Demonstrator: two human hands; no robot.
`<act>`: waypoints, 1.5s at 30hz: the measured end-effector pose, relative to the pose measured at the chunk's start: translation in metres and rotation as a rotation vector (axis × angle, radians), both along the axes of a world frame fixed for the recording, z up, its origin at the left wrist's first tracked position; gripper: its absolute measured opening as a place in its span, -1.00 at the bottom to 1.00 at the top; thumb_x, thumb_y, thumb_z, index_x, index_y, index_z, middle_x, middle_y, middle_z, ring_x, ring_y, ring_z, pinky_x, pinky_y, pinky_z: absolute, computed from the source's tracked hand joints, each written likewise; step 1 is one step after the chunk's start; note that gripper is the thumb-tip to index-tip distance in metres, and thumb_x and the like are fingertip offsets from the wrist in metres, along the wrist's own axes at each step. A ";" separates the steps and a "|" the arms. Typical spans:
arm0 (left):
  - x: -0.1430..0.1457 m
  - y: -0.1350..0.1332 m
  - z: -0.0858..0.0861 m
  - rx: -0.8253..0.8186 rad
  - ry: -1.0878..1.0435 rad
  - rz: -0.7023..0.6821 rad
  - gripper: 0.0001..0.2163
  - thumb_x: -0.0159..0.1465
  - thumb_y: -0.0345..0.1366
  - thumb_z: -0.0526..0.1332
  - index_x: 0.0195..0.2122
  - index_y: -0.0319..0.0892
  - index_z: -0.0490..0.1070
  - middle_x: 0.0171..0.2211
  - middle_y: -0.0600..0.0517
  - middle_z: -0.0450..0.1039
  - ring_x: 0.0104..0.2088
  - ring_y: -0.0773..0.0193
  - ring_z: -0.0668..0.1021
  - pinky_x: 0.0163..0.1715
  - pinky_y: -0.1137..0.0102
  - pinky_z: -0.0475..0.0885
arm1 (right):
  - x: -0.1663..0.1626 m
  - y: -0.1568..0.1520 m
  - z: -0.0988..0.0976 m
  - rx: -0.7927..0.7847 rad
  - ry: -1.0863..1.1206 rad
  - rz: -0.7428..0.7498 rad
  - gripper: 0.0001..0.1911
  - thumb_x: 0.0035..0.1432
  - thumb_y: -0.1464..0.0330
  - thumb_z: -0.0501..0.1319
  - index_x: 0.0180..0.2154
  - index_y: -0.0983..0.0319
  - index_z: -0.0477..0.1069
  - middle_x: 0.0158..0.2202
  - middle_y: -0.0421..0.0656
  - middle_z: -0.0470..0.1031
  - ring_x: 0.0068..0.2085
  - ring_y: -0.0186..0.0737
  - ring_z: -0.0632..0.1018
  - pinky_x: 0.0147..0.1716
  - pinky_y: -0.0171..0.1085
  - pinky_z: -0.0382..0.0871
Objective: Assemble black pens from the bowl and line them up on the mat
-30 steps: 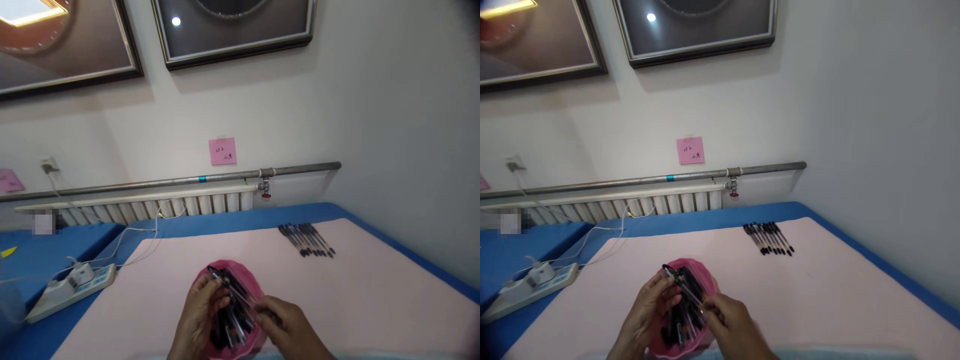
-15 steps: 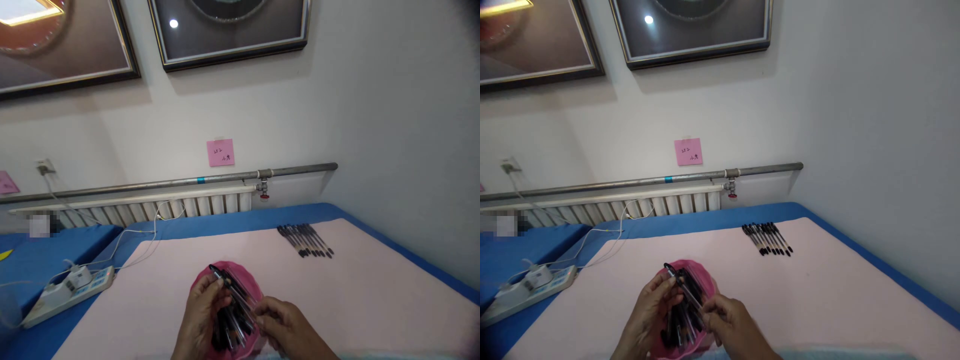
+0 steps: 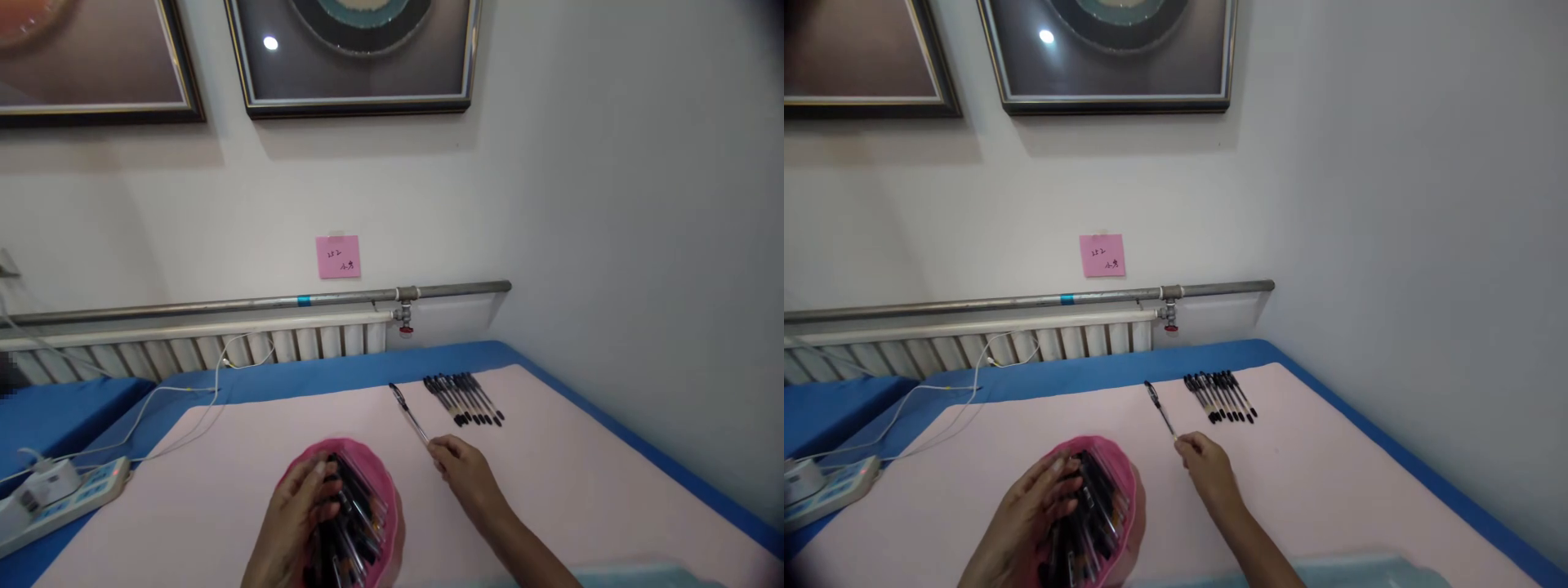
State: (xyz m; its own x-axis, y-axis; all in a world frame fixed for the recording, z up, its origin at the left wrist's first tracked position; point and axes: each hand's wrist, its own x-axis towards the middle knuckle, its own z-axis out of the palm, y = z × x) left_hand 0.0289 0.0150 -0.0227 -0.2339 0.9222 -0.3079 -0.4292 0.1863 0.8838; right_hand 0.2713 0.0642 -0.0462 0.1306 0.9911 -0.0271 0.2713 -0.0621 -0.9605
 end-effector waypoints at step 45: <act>-0.032 0.003 0.017 0.214 -0.512 0.148 -0.90 0.21 -0.47 0.17 -0.36 -0.34 0.47 -0.43 -0.08 0.54 -0.42 0.31 0.58 -0.32 0.41 0.53 | -0.047 -0.053 0.020 0.206 -0.116 0.435 -0.76 0.10 0.14 0.18 -0.39 0.12 0.52 -0.43 -0.16 0.49 -0.36 -0.16 0.52 -0.36 -0.29 0.39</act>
